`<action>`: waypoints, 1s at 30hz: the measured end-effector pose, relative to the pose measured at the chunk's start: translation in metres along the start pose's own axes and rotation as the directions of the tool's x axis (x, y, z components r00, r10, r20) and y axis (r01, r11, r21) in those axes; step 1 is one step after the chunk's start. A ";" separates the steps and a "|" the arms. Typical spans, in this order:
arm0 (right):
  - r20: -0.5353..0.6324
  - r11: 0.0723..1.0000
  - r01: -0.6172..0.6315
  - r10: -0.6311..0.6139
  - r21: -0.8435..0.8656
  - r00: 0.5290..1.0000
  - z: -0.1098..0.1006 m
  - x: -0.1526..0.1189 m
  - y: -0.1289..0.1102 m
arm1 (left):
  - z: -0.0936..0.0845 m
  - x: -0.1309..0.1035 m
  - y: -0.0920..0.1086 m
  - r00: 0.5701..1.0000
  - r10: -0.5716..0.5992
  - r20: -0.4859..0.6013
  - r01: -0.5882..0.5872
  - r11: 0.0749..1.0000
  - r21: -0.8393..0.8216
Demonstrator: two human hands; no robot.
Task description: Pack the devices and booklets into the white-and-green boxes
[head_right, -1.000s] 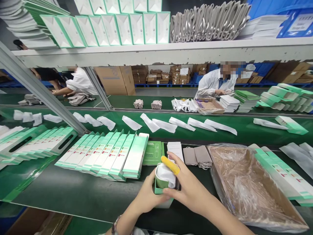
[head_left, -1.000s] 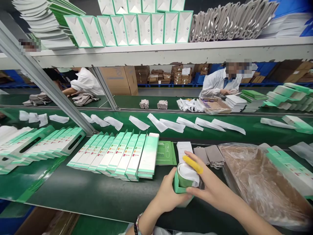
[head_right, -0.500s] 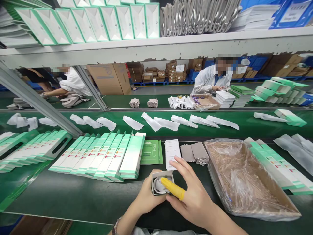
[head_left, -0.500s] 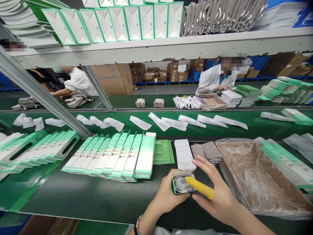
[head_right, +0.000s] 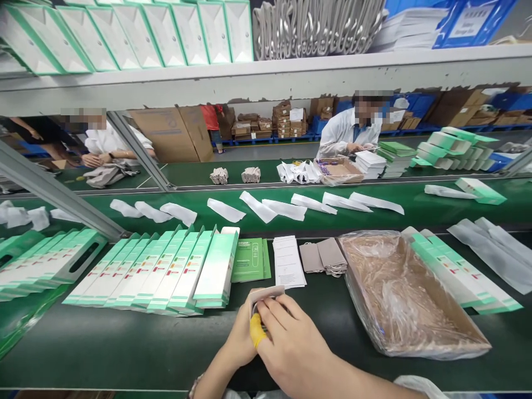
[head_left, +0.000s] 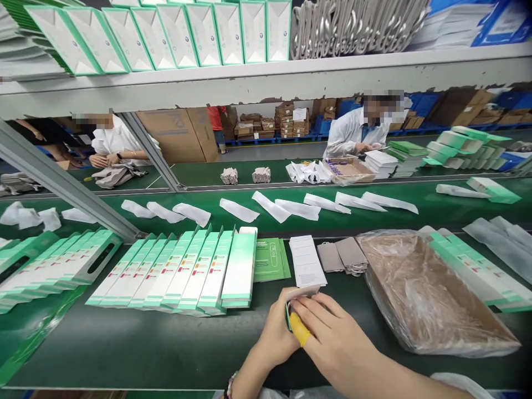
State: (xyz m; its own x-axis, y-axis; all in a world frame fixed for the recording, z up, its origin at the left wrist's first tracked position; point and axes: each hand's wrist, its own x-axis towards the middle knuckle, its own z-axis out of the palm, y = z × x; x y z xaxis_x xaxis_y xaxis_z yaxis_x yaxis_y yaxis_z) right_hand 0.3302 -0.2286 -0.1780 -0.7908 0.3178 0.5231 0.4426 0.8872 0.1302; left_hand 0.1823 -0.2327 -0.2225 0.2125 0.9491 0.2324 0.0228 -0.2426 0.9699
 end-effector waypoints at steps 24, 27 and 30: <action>0.576 0.780 -0.626 0.508 0.008 0.641 0.042 -0.162 0.250 | -0.003 -0.011 -0.033 0.986 -0.165 0.028 0.163 0.985 0.054; 0.597 0.777 -0.628 0.517 -0.027 0.614 0.036 -0.166 0.247 | -0.003 -0.010 -0.033 0.985 -0.169 0.027 0.167 0.984 0.061; 0.628 0.776 -0.627 0.520 -0.065 0.579 0.030 -0.170 0.242 | -0.003 -0.010 -0.033 0.987 -0.160 0.025 0.159 0.986 0.055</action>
State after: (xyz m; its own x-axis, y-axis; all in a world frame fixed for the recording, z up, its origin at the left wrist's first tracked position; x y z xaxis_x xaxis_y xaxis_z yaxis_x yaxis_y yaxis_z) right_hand 0.5590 -0.0578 -0.2606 -0.4930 0.8554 -0.1588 0.8670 0.4676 -0.1724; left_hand 0.1764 -0.2331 -0.2567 0.2300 0.9705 0.0723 0.1103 -0.0998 0.9889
